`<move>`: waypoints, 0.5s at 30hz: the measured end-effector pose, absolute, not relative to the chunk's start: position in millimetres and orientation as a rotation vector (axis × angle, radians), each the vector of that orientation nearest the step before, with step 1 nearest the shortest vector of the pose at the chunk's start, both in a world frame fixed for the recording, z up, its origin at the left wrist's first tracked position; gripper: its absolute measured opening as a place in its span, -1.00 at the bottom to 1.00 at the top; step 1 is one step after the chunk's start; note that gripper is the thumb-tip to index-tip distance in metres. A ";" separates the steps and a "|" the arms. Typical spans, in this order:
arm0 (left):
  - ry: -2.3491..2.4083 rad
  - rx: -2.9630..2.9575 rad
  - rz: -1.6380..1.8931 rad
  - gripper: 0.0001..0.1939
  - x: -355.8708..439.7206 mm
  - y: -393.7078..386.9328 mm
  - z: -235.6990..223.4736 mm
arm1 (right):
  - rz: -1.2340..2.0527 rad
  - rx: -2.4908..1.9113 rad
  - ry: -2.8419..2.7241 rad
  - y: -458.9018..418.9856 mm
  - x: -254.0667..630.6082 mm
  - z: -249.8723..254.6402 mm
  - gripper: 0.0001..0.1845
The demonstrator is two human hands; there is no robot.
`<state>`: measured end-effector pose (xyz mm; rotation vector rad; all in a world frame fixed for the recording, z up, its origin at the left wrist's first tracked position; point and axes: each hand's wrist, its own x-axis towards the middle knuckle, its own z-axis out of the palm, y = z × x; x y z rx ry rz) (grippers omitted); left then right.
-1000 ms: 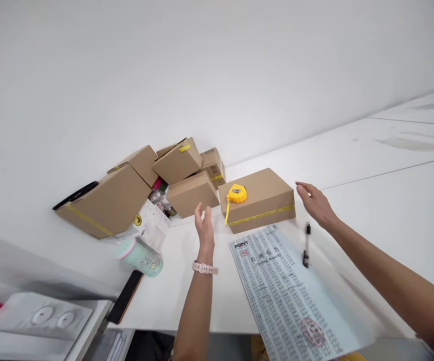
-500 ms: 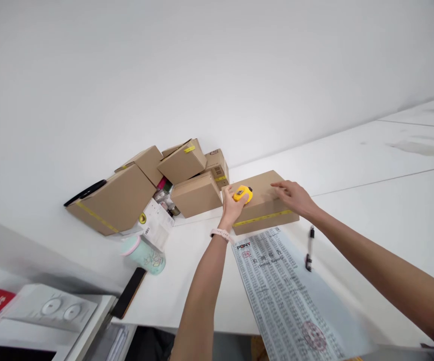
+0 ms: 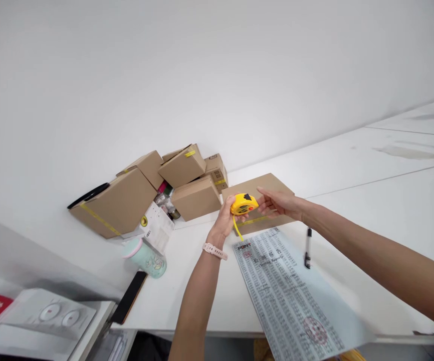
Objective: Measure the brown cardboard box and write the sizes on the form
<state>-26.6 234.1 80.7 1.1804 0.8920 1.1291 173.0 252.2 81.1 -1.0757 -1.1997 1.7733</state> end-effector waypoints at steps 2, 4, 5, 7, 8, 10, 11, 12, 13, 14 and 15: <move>0.909 1.164 1.123 -0.47 -32.8 238.6 82.7 | 1.709 -1.059 -1.210 264.5 175.5 80.8 -0.49; 0.943 1.140 1.143 -0.50 -48.2 246.2 87.0 | 1.560 -1.071 -1.184 284.3 187.5 82.6 -0.55; 0.969 1.125 1.160 -0.52 -59.9 251.0 89.4 | 1.458 -1.093 -1.155 295.9 197.2 83.5 -0.59; 1.037 1.086 1.198 -0.55 -89.3 261.6 93.4 | 1.343 -1.158 -1.100 319.5 221.1 82.7 -0.61; 1.076 1.065 1.208 -0.57 -105.4 267.0 94.3 | 1.302 -1.197 -1.076 330.1 233.4 80.2 -0.60; 1.154 1.024 1.204 -0.61 -136.1 277.3 93.4 | 1.238 -1.288 -1.040 347.0 253.2 70.3 -0.59; 1.190 1.007 1.192 -0.62 -149.1 282.2 91.6 | 1.209 -1.334 -1.031 353.1 259.4 63.2 -0.60; 1.221 0.993 1.177 -0.64 -160.0 286.8 89.0 | 1.185 -1.375 -1.029 358.1 262.9 55.3 -0.60; 1.246 0.983 1.160 -0.64 -168.5 291.4 85.9 | 1.166 -1.409 -1.033 362.1 263.9 46.9 -0.59; 1.265 0.976 1.145 -0.65 -174.9 295.7 82.5 | 1.152 -1.436 -1.044 365.5 263.1 38.8 -0.59; 1.280 0.973 1.132 -0.64 -179.5 299.8 79.1 | 1.143 -1.459 -1.058 368.6 261.2 31.2 -0.58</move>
